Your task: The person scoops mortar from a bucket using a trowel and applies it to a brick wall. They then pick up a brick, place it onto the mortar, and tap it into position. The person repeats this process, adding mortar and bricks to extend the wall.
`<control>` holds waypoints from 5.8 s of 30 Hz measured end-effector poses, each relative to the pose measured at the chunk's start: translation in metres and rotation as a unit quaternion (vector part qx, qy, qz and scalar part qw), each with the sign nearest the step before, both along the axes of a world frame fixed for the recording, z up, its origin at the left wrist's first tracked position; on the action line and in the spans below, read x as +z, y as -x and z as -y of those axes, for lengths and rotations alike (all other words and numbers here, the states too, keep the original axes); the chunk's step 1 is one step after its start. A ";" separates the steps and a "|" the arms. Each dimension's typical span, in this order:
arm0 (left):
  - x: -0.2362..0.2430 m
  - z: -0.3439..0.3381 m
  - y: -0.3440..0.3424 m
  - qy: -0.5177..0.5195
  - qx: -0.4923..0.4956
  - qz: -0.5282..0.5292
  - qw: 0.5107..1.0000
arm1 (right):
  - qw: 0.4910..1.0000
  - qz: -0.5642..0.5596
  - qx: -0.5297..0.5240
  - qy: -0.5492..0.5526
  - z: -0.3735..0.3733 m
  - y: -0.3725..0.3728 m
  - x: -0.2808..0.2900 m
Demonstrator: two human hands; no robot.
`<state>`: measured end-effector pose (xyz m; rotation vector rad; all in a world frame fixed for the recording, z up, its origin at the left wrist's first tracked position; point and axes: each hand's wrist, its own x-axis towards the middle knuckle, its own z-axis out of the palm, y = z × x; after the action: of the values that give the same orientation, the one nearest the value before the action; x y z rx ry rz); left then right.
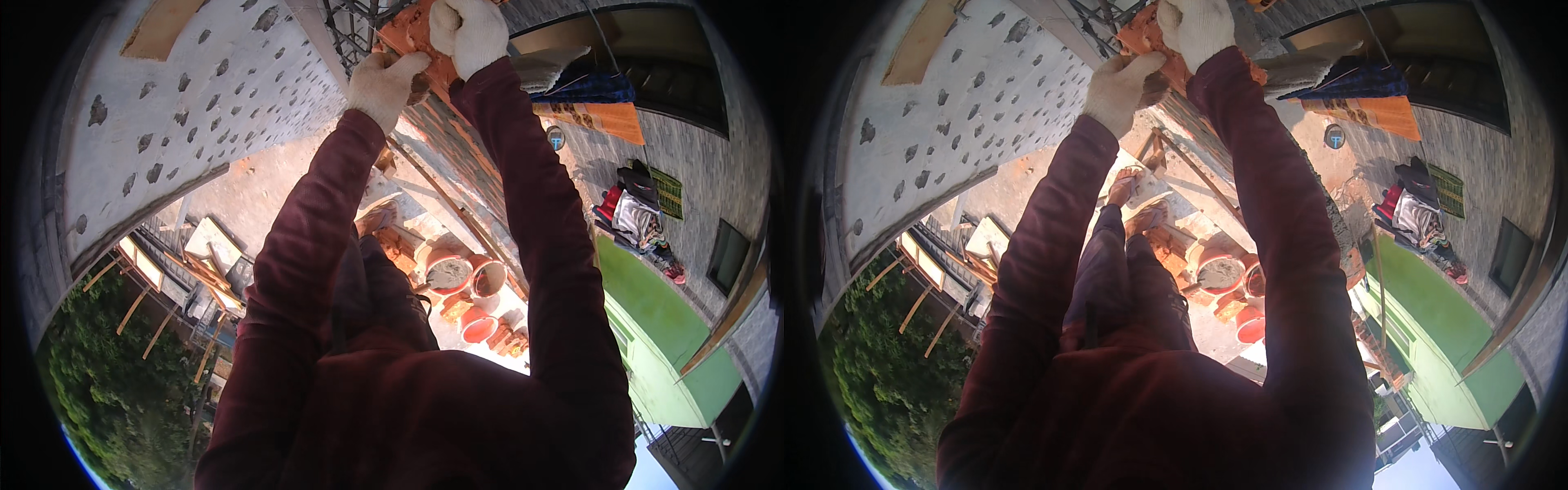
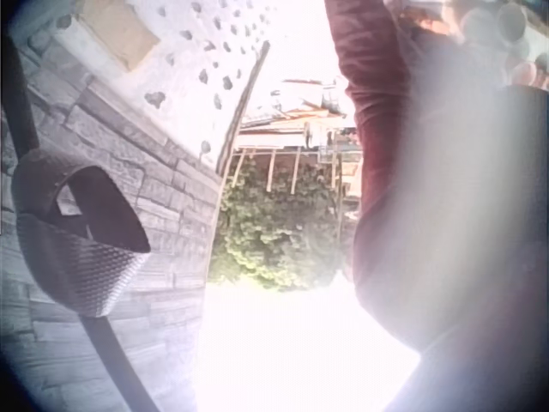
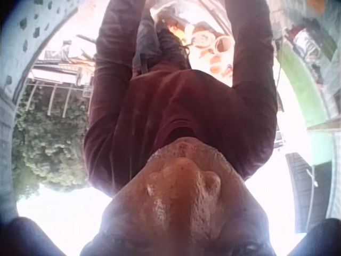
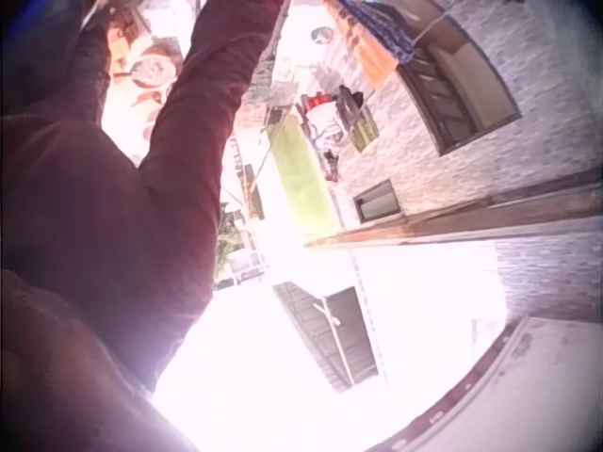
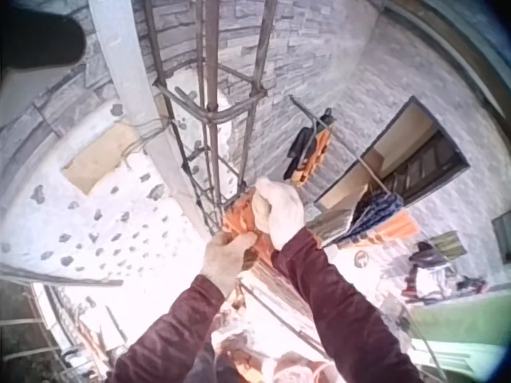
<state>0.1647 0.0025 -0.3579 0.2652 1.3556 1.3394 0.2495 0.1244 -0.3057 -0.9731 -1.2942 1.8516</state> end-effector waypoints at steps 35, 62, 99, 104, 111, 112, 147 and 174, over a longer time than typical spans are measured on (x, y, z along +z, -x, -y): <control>0.047 -0.032 0.040 -0.254 -0.393 -0.792 0.393 | 0.961 0.159 -0.003 0.228 0.287 -0.252 -0.012; 0.066 -0.034 0.007 -0.194 -0.557 -0.637 0.496 | 0.673 0.462 -0.306 0.489 0.687 -0.313 -0.423; 0.064 -0.038 -0.052 -0.052 -0.466 -0.675 0.570 | 0.348 0.017 -0.832 0.431 0.656 -0.148 -0.515; 0.086 0.048 -0.111 -0.124 -0.430 -0.667 0.596 | 0.526 0.312 -0.610 0.504 0.631 -0.201 -0.371; -0.031 0.254 -0.132 0.484 -0.529 0.255 0.649 | 0.701 0.476 -0.509 0.152 0.561 -0.228 -0.092; -0.025 0.269 -0.159 0.437 -0.522 0.337 0.650 | 0.710 0.492 -0.500 0.063 0.548 -0.230 -0.058; 0.089 0.094 -0.139 0.046 -0.861 -0.074 0.501 | 0.553 -0.065 -0.604 0.570 0.706 -0.370 -0.372; 0.050 -0.081 -0.168 -0.350 -0.617 -0.633 0.309 | 0.643 0.109 -0.535 0.537 0.674 -0.284 -0.037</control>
<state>0.3323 0.0839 -0.3081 2.7801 0.7892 -0.1329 0.5333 -0.5493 -0.3427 -1.9825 0.5849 1.3100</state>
